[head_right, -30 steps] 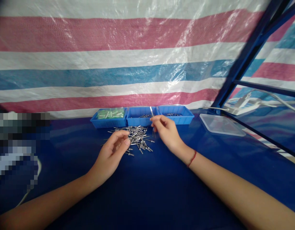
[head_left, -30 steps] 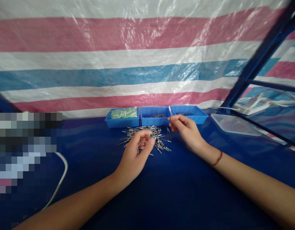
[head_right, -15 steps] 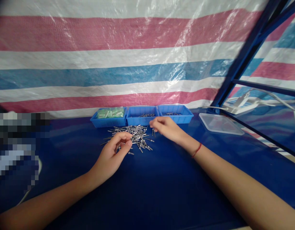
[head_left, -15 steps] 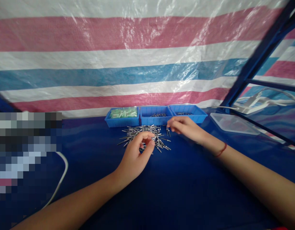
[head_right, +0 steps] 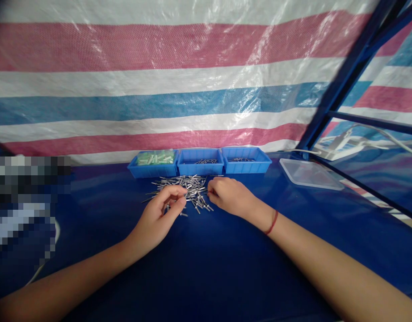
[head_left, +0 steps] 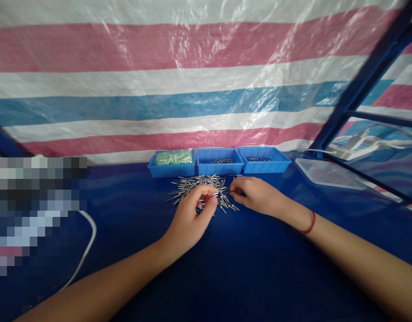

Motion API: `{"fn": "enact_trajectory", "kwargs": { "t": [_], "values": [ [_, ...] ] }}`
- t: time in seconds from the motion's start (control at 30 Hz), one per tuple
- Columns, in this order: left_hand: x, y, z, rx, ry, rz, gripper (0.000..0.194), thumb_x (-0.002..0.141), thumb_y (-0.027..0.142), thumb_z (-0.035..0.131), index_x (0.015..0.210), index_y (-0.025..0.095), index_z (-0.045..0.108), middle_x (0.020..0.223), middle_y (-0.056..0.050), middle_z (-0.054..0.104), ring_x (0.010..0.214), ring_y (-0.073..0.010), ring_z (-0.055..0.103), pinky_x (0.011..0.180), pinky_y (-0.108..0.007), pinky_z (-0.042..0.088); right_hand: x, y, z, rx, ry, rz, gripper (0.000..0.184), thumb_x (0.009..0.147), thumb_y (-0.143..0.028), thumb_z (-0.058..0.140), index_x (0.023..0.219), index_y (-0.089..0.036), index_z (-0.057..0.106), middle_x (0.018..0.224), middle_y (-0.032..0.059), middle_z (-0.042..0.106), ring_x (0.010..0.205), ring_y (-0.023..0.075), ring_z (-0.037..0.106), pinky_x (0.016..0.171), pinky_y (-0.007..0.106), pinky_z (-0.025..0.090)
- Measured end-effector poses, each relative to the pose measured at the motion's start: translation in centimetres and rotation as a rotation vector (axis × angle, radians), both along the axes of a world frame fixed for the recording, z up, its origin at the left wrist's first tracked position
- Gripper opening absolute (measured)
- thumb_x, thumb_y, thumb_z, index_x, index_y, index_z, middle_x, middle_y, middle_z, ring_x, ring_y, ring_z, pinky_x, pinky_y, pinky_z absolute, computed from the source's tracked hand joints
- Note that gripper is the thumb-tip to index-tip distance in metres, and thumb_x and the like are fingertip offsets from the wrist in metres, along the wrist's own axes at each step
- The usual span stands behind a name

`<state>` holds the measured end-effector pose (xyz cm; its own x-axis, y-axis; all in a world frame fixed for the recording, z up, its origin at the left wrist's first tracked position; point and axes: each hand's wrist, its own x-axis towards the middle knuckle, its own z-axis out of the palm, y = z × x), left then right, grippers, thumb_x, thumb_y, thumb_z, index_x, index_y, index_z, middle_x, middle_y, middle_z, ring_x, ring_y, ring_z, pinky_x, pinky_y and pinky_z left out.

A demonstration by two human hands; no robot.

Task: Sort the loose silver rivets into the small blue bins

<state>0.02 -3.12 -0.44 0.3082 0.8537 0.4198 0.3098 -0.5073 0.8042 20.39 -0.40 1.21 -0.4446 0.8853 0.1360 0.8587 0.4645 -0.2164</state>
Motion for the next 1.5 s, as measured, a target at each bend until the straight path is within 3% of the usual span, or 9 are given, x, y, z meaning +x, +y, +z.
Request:
{"fn": "enact_trajectory", "kwargs": {
  "t": [0.13,0.27,0.43,0.6,0.9,1.2,1.5],
  "values": [
    [0.2,0.1,-0.2,-0.014,0.012,0.011,0.016,0.087,0.022,0.050,0.102,0.020,0.058,0.091,-0.002,0.064,0.083,-0.0159,0.059,0.072,-0.029,0.043,-0.5,-0.2,0.0,0.023,0.134,-0.009,0.011,0.082,-0.015,0.048,0.074,-0.017,0.055,0.075,0.0041,0.057,0.065,0.0141,0.051,0.060,0.027,0.036],
    [0.2,0.3,-0.4,-0.043,0.023,0.047,0.030,0.087,0.026,0.054,0.116,0.020,0.052,0.099,-0.005,0.064,0.089,-0.0182,0.060,0.075,-0.031,0.045,-1.9,-1.0,0.1,-0.011,0.637,0.051,0.014,0.089,-0.026,0.045,0.080,-0.017,0.053,0.081,0.0040,0.054,0.074,0.0144,0.051,0.068,0.028,0.041],
    [0.0,0.2,-0.2,0.112,0.074,-0.053,0.014,0.088,0.024,0.053,0.100,0.020,0.061,0.104,-0.005,0.064,0.099,-0.0192,0.057,0.089,-0.034,0.042,-3.9,-2.6,0.2,-0.220,1.013,0.142,0.017,0.088,-0.034,0.051,0.082,-0.019,0.055,0.085,0.0022,0.050,0.082,0.0140,0.049,0.074,0.028,0.041],
    [-0.1,-0.1,0.0,0.111,0.074,-0.065,0.013,0.091,0.023,0.049,0.092,0.019,0.061,0.094,-0.004,0.064,0.090,-0.0168,0.059,0.082,-0.029,0.044,-4.6,-3.3,0.0,-0.369,1.211,0.151,0.017,0.085,-0.036,0.056,0.082,-0.019,0.056,0.082,0.0004,0.050,0.073,0.0116,0.048,0.065,0.025,0.041],
    [0.0,0.0,0.2,0.098,0.116,-0.093,0.017,0.092,0.025,0.045,0.087,0.017,0.059,0.080,-0.002,0.061,0.076,-0.0144,0.057,0.073,-0.027,0.044,-4.3,-3.3,0.9,-0.224,1.151,0.082,0.013,0.079,-0.032,0.063,0.080,-0.020,0.062,0.078,-0.0007,0.057,0.071,0.0117,0.053,0.067,0.027,0.044],
    [0.0,-0.2,0.4,0.066,0.070,-0.073,0.010,0.087,0.024,0.052,0.090,0.019,0.060,0.086,-0.001,0.065,0.079,-0.0147,0.058,0.073,-0.026,0.044,-4.4,-3.5,0.8,-0.092,1.044,0.111,0.015,0.083,-0.033,0.058,0.078,-0.019,0.061,0.076,0.0008,0.057,0.067,0.0121,0.053,0.061,0.027,0.044],
    [0.1,-0.3,0.5,0.031,0.028,-0.029,0.009,0.088,0.024,0.051,0.091,0.020,0.058,0.089,-0.001,0.065,0.080,-0.0149,0.058,0.074,-0.027,0.045,-4.1,-3.7,0.8,0.116,0.883,0.157,0.010,0.087,-0.026,0.053,0.081,-0.020,0.058,0.079,0.0026,0.055,0.074,0.0145,0.052,0.067,0.030,0.044]
  ]
}}
